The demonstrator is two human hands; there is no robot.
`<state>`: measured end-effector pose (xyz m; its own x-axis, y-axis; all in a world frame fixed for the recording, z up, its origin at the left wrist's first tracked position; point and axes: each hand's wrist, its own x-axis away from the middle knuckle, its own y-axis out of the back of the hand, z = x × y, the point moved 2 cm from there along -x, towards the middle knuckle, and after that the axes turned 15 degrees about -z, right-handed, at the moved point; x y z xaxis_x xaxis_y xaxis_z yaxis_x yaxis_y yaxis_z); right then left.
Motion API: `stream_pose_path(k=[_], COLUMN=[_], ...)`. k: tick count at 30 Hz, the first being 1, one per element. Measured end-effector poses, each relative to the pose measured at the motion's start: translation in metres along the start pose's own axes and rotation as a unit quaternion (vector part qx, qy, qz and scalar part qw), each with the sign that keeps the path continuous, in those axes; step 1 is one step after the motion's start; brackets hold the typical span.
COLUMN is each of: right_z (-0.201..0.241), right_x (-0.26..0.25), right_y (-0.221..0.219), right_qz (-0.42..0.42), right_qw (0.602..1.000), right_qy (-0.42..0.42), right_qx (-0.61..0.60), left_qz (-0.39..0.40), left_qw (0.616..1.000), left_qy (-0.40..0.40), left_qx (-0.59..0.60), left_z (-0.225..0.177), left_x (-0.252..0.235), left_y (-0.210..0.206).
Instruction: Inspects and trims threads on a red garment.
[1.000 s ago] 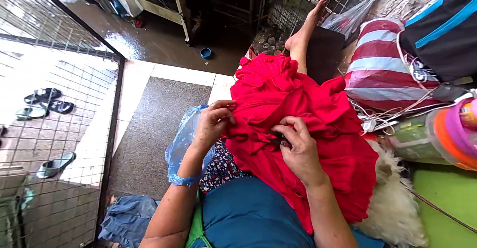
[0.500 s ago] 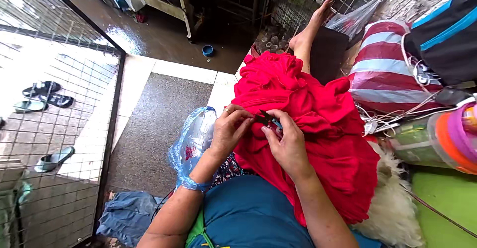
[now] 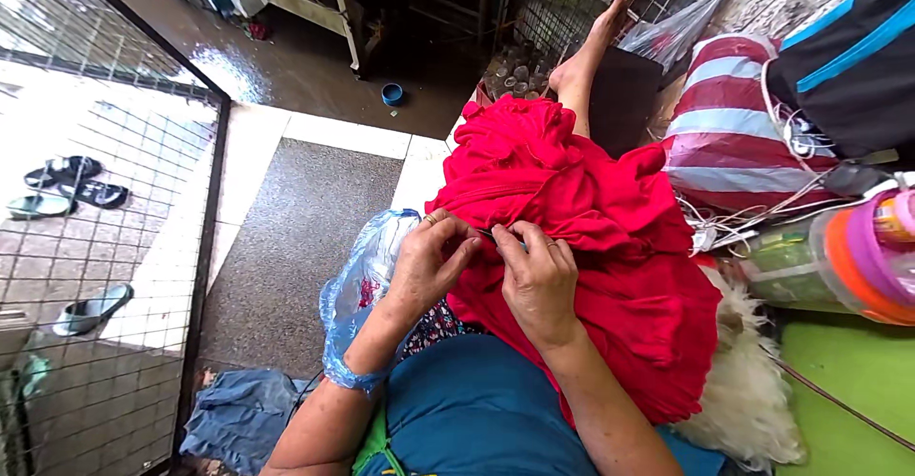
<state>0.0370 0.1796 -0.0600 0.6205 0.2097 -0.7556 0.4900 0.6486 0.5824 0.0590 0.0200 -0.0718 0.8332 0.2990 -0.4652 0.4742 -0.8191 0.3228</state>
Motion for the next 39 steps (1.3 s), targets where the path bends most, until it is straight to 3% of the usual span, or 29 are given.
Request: stream_pose_path(k=[8,12,15,19,22,26,29,32,35,39], right_z=[-0.012,-0.014,-0.017,-0.011,0.003,0.031,0.042,0.034,0.019,0.01], right_x=[-0.005,-0.006,-0.021,-0.074,-0.1,-0.066,-0.035,-0.037,-0.049,-0.046], right_y=[0.002,0.002,0.019,0.038,0.021,-0.03,-0.05,-0.047,-0.03,-0.022], right_qz=[0.022,0.012,0.001,-0.02,0.072,0.211,0.296,0.278,0.231,0.246], right_qw=[0.992,0.995,0.987,0.975,0.95,0.928,0.927,0.935,0.936,0.903], right_qy=[-0.112,-0.085,-0.109,-0.053,-0.028,-0.031,0.011,-0.017,-0.071,-0.129], right_qx=[-0.062,-0.046,-0.121,-0.214,-0.303,-0.305,-0.229,-0.221,-0.257,-0.326], left_qz=[0.105,0.187,0.217,0.337,0.406,0.446,0.448,0.366,0.269,0.235], left_qw=[0.993,0.981,0.976,0.939,0.902,0.869,0.864,0.916,0.953,0.924], left_qy=[0.018,-0.001,-0.005,-0.058,-0.124,-0.18,-0.194,-0.159,-0.044,0.112], left_qx=[-0.043,-0.049,-0.031,0.026,0.076,0.118,0.122,0.032,-0.135,-0.279], left_z=[-0.006,-0.011,-0.014,-0.04,-0.071,-0.1,-0.102,-0.083,-0.047,-0.005], left_x=[-0.003,0.001,0.002,0.015,0.03,0.039,0.038,0.026,0.012,-0.001], left_y=[0.024,0.028,0.027,0.017,0.001,-0.008,0.002,0.028,0.062,0.078])
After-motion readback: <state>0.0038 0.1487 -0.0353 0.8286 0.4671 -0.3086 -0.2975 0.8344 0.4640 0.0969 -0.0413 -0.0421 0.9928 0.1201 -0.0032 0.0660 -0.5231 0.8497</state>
